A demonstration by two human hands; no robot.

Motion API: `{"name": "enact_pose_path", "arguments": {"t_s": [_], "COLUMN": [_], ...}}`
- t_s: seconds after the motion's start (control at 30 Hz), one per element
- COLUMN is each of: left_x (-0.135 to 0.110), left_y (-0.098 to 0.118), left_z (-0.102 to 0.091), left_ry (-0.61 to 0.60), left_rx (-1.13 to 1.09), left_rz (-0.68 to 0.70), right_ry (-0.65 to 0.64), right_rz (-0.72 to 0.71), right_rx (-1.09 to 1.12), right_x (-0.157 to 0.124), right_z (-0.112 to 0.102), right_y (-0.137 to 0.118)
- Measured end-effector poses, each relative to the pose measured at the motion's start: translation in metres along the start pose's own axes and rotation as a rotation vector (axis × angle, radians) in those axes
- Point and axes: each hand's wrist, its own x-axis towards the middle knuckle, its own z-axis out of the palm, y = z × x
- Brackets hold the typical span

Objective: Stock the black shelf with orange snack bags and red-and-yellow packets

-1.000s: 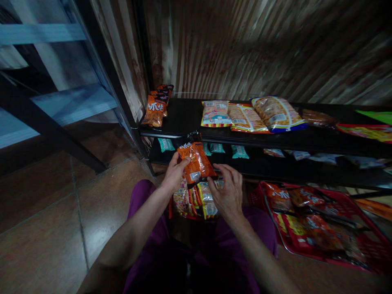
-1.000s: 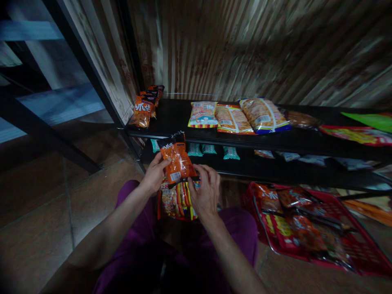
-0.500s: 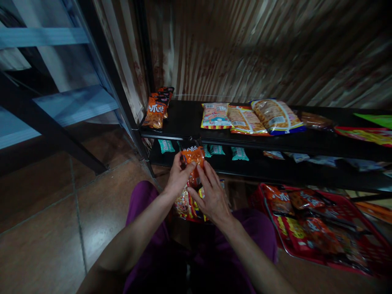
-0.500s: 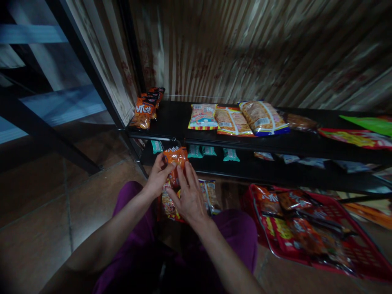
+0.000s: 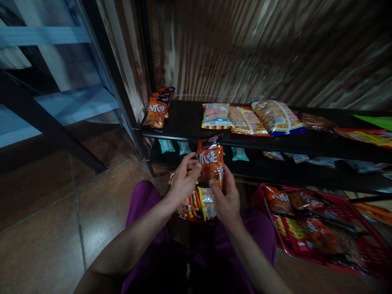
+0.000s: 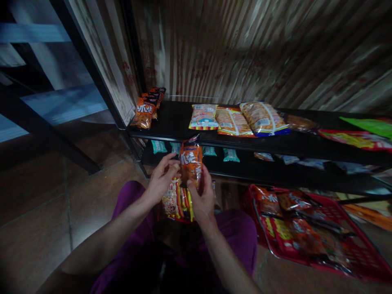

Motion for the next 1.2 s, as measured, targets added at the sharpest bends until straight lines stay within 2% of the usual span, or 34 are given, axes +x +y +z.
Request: {"name": "enact_pose_path", "arguments": {"t_s": [0.1,0.2,0.33,0.4,0.6,0.73,0.83,1.07,1.2], "left_x": [0.007,0.013,0.01,0.007,0.011,0.02,0.022,0.02,0.022], "left_y": [-0.006,-0.014,-0.02,-0.02,-0.017,-0.019,-0.023,-0.026,-0.022], "left_z": [-0.002,-0.004,-0.004,-0.003,-0.004,-0.007,-0.006,-0.002,-0.003], "left_ry": [0.097,0.201,0.076,0.03,0.019,0.009,0.037,0.063,0.07], "left_rx": [-0.013,0.024,-0.144,-0.224,-0.402,-0.48,-0.501,-0.531,-0.538], "left_rz": [0.036,-0.005,-0.224,-0.29,-0.329,-0.41,-0.449,-0.396,-0.377], "right_ry": [0.103,0.133,0.141,0.137,0.087,0.003,-0.013,0.005,-0.045], "right_rz": [0.228,0.401,0.602,0.665,0.699,0.634,0.616,0.669,0.602], "right_rx": [0.426,0.591,0.657,0.663,0.599,0.462,0.446,0.458,0.455], "right_x": [0.005,0.007,0.009,0.01,0.014,0.01,0.007,0.005,0.004], "right_z": [0.002,0.002,-0.001,-0.002,-0.003,-0.002,0.0,0.002,0.002], "right_y": [-0.013,-0.024,-0.023,-0.019,-0.004,0.0,-0.003,-0.008,-0.007]}}
